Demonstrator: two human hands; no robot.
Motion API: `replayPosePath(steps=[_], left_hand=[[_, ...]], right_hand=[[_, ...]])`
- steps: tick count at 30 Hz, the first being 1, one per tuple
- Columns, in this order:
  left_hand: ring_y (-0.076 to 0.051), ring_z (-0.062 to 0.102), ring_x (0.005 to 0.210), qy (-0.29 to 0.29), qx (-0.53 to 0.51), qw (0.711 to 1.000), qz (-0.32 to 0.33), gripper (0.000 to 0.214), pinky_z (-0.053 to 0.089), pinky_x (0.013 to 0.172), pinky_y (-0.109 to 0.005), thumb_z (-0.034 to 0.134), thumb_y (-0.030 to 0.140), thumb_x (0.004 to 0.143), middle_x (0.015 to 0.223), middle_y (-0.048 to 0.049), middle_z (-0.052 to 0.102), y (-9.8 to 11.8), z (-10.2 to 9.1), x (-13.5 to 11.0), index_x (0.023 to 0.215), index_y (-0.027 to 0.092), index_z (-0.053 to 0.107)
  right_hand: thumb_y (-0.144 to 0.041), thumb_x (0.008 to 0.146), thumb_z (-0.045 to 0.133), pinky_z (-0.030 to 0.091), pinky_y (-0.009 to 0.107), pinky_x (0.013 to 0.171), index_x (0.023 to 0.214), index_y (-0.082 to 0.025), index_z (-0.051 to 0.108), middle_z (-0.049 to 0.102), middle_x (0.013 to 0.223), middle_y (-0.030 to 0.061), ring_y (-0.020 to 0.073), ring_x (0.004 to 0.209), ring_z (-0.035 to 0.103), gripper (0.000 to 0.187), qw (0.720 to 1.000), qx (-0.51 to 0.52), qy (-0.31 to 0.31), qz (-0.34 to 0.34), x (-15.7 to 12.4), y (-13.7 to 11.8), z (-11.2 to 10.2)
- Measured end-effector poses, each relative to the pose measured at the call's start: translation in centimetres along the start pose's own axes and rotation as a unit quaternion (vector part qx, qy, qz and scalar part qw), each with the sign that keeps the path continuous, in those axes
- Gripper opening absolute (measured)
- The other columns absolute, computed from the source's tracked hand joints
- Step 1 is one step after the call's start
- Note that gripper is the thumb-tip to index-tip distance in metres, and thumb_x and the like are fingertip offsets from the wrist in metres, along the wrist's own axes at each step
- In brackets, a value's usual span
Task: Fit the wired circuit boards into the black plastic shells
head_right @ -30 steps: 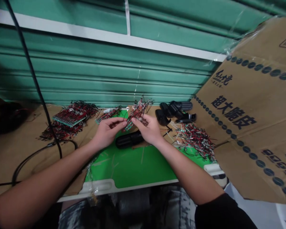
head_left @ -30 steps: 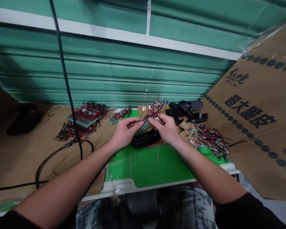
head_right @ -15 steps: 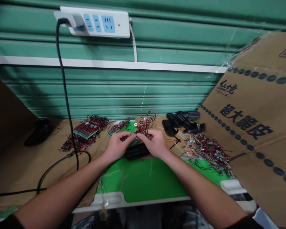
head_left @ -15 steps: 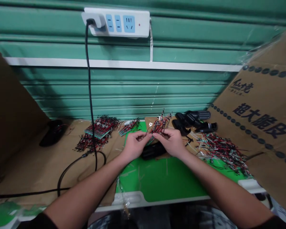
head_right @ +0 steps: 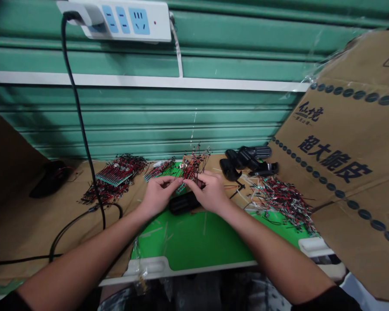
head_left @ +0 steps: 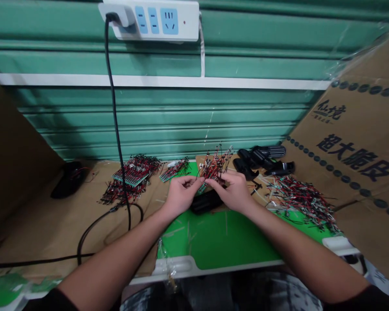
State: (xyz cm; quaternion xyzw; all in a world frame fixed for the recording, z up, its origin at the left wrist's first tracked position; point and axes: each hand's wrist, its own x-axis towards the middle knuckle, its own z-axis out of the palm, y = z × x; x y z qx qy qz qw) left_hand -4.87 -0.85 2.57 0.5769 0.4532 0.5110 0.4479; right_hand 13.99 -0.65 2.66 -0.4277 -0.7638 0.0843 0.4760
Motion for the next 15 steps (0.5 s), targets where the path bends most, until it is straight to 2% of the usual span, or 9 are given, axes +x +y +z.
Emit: replayPosePath(steps=[4, 6, 10, 15], left_hand=[[-0.011, 0.037, 0.051, 0.002, 0.000, 1.000, -0.003, 0.048, 0.022, 0.049, -0.026, 0.081, 0.061, 0.076, 0.052, 0.0025, 0.049, 0.2, -0.2, 0.1, 0.063, 0.015, 0.072], [-0.011, 0.040, 0.050, 0.006, -0.013, 1.000, -0.011, 0.047, 0.025, 0.049, -0.026, 0.082, 0.060, 0.076, 0.053, 0.0021, 0.052, 0.1, -0.3, 0.2, 0.066, 0.015, 0.074], [-0.012, 0.051, 0.053, -0.004, -0.081, 0.996, -0.039, 0.043, 0.040, 0.052, -0.026, 0.086, 0.056, 0.074, 0.065, 0.0000, 0.063, -0.3, -0.8, 0.6, 0.079, 0.015, 0.078], [-0.012, 0.056, 0.058, -0.012, -0.173, 0.984, -0.049, 0.038, 0.046, 0.054, -0.025, 0.087, 0.053, 0.077, 0.072, 0.0009, 0.062, -1.0, -0.9, 1.0, 0.081, 0.016, 0.075]], right_hand=[[-0.053, 0.100, 0.065, 0.040, 0.032, 0.062, 0.064, -0.021, 0.055, 0.058, 0.065, 0.0033, 0.0177, 0.063, 0.051, 0.049, 1.000, 0.007, -0.017, -0.003, 0.2, 0.0, -0.2], [-0.055, 0.096, 0.070, 0.039, 0.032, 0.062, 0.067, -0.021, 0.056, 0.057, 0.065, 0.0023, 0.0176, 0.063, 0.051, 0.047, 1.000, 0.005, -0.019, 0.009, 0.3, 0.1, -0.4], [-0.058, 0.084, 0.082, 0.042, 0.032, 0.064, 0.071, -0.021, 0.060, 0.062, 0.069, 0.0016, 0.0178, 0.065, 0.055, 0.046, 0.998, 0.029, -0.027, 0.052, 0.8, 0.5, -1.0], [-0.050, 0.085, 0.082, 0.046, 0.031, 0.066, 0.079, -0.019, 0.066, 0.068, 0.073, 0.0033, 0.0189, 0.067, 0.060, 0.035, 0.995, 0.049, -0.057, 0.062, 1.4, 1.2, -1.7]])
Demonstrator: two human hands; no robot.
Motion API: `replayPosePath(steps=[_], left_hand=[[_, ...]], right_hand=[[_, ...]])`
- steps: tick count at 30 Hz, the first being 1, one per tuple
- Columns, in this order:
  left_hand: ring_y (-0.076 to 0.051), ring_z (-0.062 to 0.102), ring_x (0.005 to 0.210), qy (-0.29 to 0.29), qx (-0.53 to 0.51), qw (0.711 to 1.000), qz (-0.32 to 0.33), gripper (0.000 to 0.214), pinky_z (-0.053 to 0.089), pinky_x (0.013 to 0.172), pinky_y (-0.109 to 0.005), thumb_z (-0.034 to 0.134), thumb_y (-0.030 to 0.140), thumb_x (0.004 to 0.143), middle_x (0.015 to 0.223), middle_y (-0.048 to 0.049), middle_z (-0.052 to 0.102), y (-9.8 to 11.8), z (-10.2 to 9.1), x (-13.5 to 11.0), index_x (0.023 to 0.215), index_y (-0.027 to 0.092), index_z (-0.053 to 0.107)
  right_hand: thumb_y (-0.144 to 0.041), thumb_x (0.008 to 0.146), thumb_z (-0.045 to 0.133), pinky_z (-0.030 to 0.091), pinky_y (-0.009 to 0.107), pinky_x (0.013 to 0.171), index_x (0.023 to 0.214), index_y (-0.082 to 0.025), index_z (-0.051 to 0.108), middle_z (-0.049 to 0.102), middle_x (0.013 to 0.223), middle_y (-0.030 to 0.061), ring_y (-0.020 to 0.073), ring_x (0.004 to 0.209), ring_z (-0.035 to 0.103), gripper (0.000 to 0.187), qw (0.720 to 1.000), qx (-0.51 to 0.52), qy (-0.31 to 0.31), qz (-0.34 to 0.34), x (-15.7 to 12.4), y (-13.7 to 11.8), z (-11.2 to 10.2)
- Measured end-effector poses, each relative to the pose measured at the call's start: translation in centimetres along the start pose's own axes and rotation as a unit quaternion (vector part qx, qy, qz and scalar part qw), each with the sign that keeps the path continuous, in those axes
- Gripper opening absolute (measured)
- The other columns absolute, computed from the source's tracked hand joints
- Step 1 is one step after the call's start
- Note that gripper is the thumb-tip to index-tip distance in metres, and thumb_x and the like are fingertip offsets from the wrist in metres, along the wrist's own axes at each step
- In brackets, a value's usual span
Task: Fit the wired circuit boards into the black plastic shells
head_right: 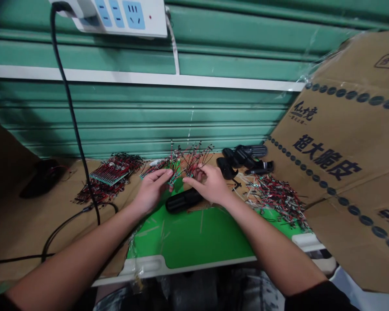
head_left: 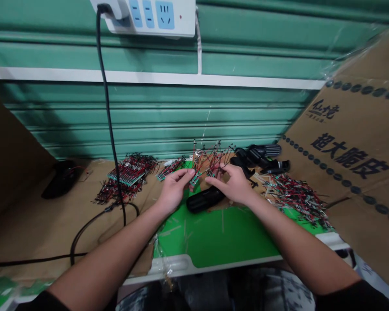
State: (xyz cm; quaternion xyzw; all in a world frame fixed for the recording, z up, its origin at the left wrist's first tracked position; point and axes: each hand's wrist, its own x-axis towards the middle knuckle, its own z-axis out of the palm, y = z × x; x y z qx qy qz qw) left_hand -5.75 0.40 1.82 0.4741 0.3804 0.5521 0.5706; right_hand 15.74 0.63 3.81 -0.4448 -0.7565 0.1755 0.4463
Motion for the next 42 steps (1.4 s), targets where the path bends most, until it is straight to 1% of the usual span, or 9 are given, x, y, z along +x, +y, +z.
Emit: replayPosePath(steps=[8, 15, 21, 23, 28, 30, 35, 39, 42], left_hand=[[-0.011, 0.057, 0.056, 0.040, 0.016, 0.999, 0.000, 0.047, 0.044, 0.050, -0.023, 0.089, 0.057, 0.071, 0.071, 0.0013, 0.062, 0.3, 0.3, 0.3, 0.084, 0.016, 0.073], [-0.011, 0.055, 0.052, 0.005, 0.065, 0.998, -0.004, 0.052, 0.043, 0.049, -0.023, 0.086, 0.061, 0.072, 0.066, 0.0016, 0.062, 0.2, 0.7, -0.1, 0.093, 0.015, 0.075], [-0.011, 0.055, 0.051, 0.016, 0.049, 0.999, 0.006, 0.052, 0.043, 0.049, -0.023, 0.087, 0.060, 0.072, 0.065, 0.0025, 0.061, 0.2, 0.6, 0.1, 0.094, 0.016, 0.074], [-0.010, 0.054, 0.051, 0.034, 0.019, 0.999, 0.018, 0.049, 0.043, 0.048, -0.022, 0.088, 0.059, 0.073, 0.069, 0.0031, 0.060, 0.3, 0.5, 0.3, 0.092, 0.016, 0.072], [-0.008, 0.056, 0.054, 0.068, -0.083, 0.994, 0.010, 0.050, 0.045, 0.047, -0.022, 0.092, 0.055, 0.069, 0.079, 0.0051, 0.057, 0.9, 0.4, 0.4, 0.094, 0.019, 0.066], [-0.008, 0.056, 0.055, 0.071, -0.104, 0.992, 0.009, 0.051, 0.045, 0.046, -0.022, 0.093, 0.054, 0.068, 0.079, 0.0061, 0.054, 1.1, 0.4, 0.5, 0.094, 0.020, 0.064], [-0.008, 0.055, 0.051, 0.074, -0.062, 0.995, 0.010, 0.050, 0.045, 0.044, -0.022, 0.091, 0.055, 0.070, 0.074, 0.0056, 0.057, 0.8, 0.3, 0.5, 0.095, 0.019, 0.067], [-0.010, 0.053, 0.046, 0.034, -0.006, 0.999, 0.003, 0.047, 0.043, 0.043, -0.021, 0.086, 0.057, 0.076, 0.060, 0.0048, 0.058, 0.3, 0.5, 0.3, 0.094, 0.017, 0.067], [-0.012, 0.052, 0.041, -0.001, 0.032, 0.999, -0.009, 0.050, 0.041, 0.039, -0.021, 0.082, 0.060, 0.079, 0.054, 0.0032, 0.060, -0.1, 0.6, 0.1, 0.099, 0.017, 0.068]], right_hand=[[-0.038, 0.091, 0.072, 0.045, 0.030, 0.065, 0.091, -0.017, 0.075, 0.072, 0.080, 0.0044, 0.0189, 0.070, 0.060, 0.021, 0.999, 0.019, -0.023, 0.044, 0.3, 1.6, 0.3], [-0.033, 0.103, 0.057, 0.045, 0.031, 0.071, 0.082, -0.019, 0.070, 0.067, 0.081, 0.0050, 0.0195, 0.075, 0.060, 0.028, 0.997, -0.016, -0.064, -0.034, 0.2, 1.1, 0.7], [-0.029, 0.100, 0.061, 0.050, 0.034, 0.079, 0.088, -0.020, 0.076, 0.075, 0.089, 0.0071, 0.0218, 0.083, 0.067, 0.021, 0.993, 0.000, -0.105, -0.054, -0.1, 0.7, 1.0], [-0.031, 0.099, 0.063, 0.051, 0.036, 0.082, 0.092, -0.020, 0.078, 0.077, 0.093, 0.0082, 0.0227, 0.086, 0.069, 0.019, 0.994, 0.004, -0.104, -0.032, 0.0, 1.0, 1.0], [-0.039, 0.092, 0.070, 0.053, 0.037, 0.082, 0.104, -0.018, 0.080, 0.080, 0.101, 0.0094, 0.0243, 0.088, 0.072, 0.027, 0.994, 0.061, -0.038, 0.077, 0.4, 2.5, 1.0], [-0.041, 0.091, 0.070, 0.053, 0.036, 0.079, 0.103, -0.017, 0.081, 0.081, 0.098, 0.0092, 0.0239, 0.085, 0.072, 0.029, 0.993, 0.076, -0.041, 0.086, 0.4, 2.8, 0.9], [-0.035, 0.098, 0.066, 0.051, 0.034, 0.078, 0.100, -0.019, 0.081, 0.078, 0.096, 0.0082, 0.0217, 0.084, 0.070, 0.022, 0.998, 0.009, -0.068, 0.006, 0.2, 1.9, 0.7], [-0.031, 0.103, 0.059, 0.049, 0.034, 0.077, 0.103, -0.020, 0.079, 0.074, 0.087, 0.0074, 0.0213, 0.081, 0.067, 0.023, 0.995, -0.041, -0.079, -0.054, -0.1, 1.0, 1.0], [-0.027, 0.104, 0.058, 0.050, 0.037, 0.083, 0.103, -0.019, 0.079, 0.076, 0.093, 0.0090, 0.0231, 0.088, 0.068, 0.022, 0.991, -0.043, -0.086, -0.093, -0.3, 0.9, 1.4]])
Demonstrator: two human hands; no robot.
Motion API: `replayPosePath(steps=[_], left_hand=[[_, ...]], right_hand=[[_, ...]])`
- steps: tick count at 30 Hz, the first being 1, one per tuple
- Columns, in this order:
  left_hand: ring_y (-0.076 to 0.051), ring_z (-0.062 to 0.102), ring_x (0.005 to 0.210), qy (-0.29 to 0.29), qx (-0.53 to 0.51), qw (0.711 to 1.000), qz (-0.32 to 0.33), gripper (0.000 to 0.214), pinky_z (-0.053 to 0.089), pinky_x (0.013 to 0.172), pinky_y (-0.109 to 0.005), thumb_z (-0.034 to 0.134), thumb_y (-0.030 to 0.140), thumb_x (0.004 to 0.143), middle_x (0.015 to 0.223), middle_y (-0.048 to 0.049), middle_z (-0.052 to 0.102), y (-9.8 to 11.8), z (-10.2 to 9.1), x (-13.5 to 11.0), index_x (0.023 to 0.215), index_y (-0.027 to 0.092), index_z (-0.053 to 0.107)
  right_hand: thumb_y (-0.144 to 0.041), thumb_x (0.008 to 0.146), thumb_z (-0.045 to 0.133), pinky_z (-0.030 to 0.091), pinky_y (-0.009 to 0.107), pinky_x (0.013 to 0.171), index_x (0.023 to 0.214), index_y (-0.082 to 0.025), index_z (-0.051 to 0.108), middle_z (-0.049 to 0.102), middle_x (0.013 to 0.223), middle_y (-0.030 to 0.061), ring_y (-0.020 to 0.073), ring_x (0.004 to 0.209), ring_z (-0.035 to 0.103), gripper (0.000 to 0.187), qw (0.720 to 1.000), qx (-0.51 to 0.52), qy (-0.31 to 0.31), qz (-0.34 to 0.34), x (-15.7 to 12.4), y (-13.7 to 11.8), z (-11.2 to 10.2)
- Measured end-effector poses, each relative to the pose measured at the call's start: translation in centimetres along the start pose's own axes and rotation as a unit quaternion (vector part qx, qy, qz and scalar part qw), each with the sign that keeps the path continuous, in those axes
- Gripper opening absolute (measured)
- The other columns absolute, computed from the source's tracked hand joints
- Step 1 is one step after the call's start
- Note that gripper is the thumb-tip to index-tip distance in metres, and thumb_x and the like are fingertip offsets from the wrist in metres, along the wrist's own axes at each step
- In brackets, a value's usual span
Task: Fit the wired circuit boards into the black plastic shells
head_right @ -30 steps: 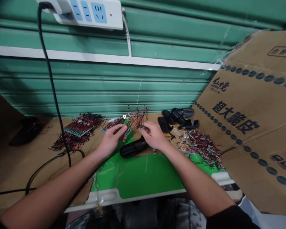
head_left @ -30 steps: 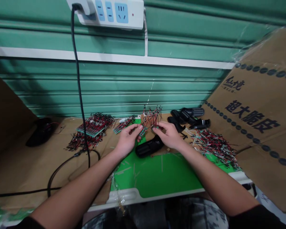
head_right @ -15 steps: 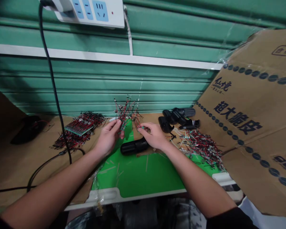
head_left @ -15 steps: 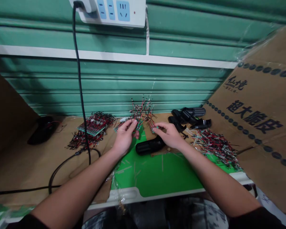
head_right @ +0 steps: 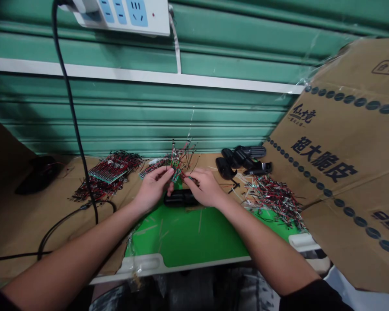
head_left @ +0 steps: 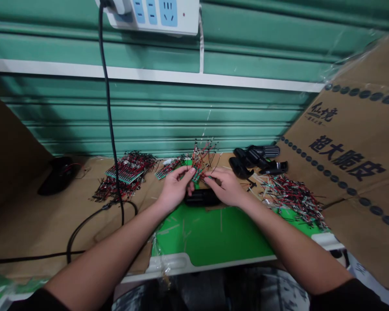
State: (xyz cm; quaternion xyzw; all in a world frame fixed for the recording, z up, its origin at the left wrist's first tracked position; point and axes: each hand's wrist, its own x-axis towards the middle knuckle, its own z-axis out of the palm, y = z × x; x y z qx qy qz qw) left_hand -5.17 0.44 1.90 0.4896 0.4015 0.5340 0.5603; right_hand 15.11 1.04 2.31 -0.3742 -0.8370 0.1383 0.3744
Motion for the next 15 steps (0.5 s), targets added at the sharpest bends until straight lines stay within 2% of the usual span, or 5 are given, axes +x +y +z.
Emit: replayPosePath(steps=[4, 8, 11, 15], left_hand=[[-0.013, 0.051, 0.037, -0.007, 0.006, 1.000, -0.003, 0.052, 0.038, 0.035, -0.021, 0.082, 0.062, 0.079, 0.050, 0.0038, 0.058, 0.3, 0.0, -0.1, 0.100, 0.016, 0.066], [-0.011, 0.055, 0.042, 0.048, -0.078, 0.996, -0.005, 0.052, 0.039, 0.035, -0.019, 0.089, 0.056, 0.072, 0.059, 0.0080, 0.055, 1.3, -0.3, 0.2, 0.096, 0.020, 0.061], [-0.009, 0.059, 0.047, 0.077, -0.146, 0.986, -0.007, 0.053, 0.040, 0.037, -0.019, 0.094, 0.051, 0.068, 0.068, 0.0090, 0.052, 1.8, -0.8, 0.5, 0.094, 0.022, 0.058], [-0.010, 0.062, 0.052, 0.080, -0.177, 0.981, -0.011, 0.049, 0.043, 0.039, -0.019, 0.094, 0.044, 0.070, 0.076, 0.0066, 0.055, 1.9, -1.3, 0.7, 0.093, 0.021, 0.058]], right_hand=[[-0.026, 0.104, 0.057, 0.048, 0.037, 0.080, 0.107, -0.019, 0.079, 0.074, 0.090, 0.0092, 0.0230, 0.087, 0.067, 0.023, 0.999, -0.023, -0.014, -0.029, -0.1, 0.0, -0.1], [-0.027, 0.104, 0.058, 0.044, 0.035, 0.075, 0.108, -0.019, 0.080, 0.069, 0.081, 0.0067, 0.0216, 0.081, 0.063, 0.024, 0.999, -0.037, -0.026, -0.029, -0.1, 0.0, -0.7], [-0.026, 0.103, 0.059, 0.043, 0.033, 0.070, 0.107, -0.018, 0.081, 0.068, 0.079, 0.0048, 0.0192, 0.074, 0.061, 0.023, 1.000, -0.012, -0.001, 0.004, -0.1, -0.1, -1.2], [-0.025, 0.100, 0.062, 0.043, 0.031, 0.066, 0.102, -0.017, 0.081, 0.067, 0.077, 0.0037, 0.0177, 0.069, 0.062, 0.021, 0.998, 0.018, 0.050, 0.039, 0.0, -0.1, -1.4]])
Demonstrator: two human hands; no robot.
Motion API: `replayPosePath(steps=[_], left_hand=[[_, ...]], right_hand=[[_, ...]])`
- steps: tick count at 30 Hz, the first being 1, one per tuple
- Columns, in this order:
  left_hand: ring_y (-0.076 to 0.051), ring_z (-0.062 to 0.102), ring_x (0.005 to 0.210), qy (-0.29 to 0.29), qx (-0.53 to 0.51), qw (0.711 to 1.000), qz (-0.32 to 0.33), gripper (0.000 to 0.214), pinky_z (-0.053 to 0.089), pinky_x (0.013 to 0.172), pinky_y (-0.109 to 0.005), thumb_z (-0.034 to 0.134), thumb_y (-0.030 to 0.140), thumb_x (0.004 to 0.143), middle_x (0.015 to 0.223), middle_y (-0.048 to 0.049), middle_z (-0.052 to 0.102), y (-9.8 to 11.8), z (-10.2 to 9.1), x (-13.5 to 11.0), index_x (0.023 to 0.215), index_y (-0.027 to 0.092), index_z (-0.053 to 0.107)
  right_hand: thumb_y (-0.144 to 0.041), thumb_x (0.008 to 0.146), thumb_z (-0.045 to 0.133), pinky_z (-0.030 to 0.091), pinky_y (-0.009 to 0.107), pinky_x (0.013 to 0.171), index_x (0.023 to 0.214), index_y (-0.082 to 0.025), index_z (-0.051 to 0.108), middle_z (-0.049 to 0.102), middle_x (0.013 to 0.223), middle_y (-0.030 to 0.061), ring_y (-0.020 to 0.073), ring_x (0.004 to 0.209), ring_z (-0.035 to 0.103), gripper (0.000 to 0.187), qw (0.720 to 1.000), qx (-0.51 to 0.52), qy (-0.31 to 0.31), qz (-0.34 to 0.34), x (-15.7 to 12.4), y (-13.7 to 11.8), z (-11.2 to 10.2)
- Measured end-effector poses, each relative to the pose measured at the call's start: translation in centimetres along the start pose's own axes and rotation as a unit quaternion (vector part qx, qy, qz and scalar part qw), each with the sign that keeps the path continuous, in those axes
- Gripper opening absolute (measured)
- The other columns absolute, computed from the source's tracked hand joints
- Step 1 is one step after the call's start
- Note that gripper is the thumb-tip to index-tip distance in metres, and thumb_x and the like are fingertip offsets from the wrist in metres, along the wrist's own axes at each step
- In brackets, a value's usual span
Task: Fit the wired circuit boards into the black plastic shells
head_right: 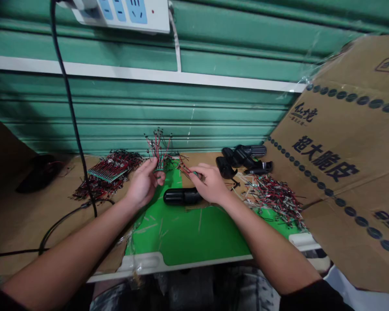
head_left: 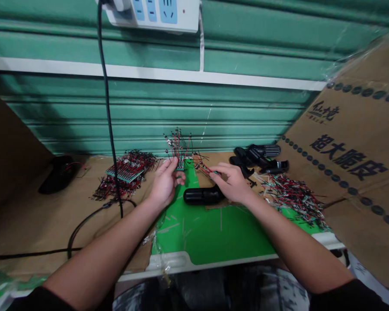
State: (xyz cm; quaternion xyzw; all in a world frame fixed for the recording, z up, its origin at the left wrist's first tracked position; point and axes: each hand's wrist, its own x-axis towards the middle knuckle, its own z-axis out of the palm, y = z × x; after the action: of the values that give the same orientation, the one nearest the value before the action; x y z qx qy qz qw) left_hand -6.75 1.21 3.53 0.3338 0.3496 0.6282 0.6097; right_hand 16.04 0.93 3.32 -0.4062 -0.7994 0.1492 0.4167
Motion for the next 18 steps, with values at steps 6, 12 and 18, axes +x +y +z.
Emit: replayPosePath(steps=[6, 12, 18], left_hand=[[-0.013, 0.068, 0.060, -0.050, -0.026, 0.998, -0.040, 0.031, 0.050, 0.042, -0.021, 0.083, 0.036, 0.083, 0.119, -0.0084, 0.074, 0.48, 0.25, -0.30, 0.098, 0.019, 0.061], [-0.019, 0.075, 0.074, -0.088, -0.025, 0.995, -0.046, 0.026, 0.061, 0.053, -0.026, 0.073, 0.034, 0.091, 0.134, -0.0168, 0.072, 0.54, 0.61, -0.56, 0.107, 0.015, 0.069], [-0.021, 0.077, 0.077, -0.099, 0.000, 0.994, -0.036, 0.030, 0.063, 0.054, -0.029, 0.079, 0.037, 0.086, 0.137, -0.0156, 0.070, 0.04, 0.56, -0.61, 0.102, 0.015, 0.067]], right_hand=[[-0.020, 0.094, 0.064, 0.044, 0.030, 0.065, 0.095, -0.017, 0.081, 0.072, 0.081, 0.0055, 0.0187, 0.071, 0.064, 0.018, 0.999, -0.012, 0.025, 0.017, 0.04, 0.07, 0.03], [-0.020, 0.093, 0.063, 0.045, 0.032, 0.067, 0.092, -0.018, 0.081, 0.072, 0.081, 0.0056, 0.0197, 0.072, 0.065, 0.018, 1.000, 0.000, 0.008, 0.017, -0.11, 0.33, 0.32], [-0.024, 0.096, 0.062, 0.045, 0.032, 0.067, 0.094, -0.019, 0.080, 0.071, 0.080, 0.0055, 0.0200, 0.072, 0.064, 0.019, 1.000, 0.008, -0.001, 0.014, -0.22, 0.43, 0.55]])
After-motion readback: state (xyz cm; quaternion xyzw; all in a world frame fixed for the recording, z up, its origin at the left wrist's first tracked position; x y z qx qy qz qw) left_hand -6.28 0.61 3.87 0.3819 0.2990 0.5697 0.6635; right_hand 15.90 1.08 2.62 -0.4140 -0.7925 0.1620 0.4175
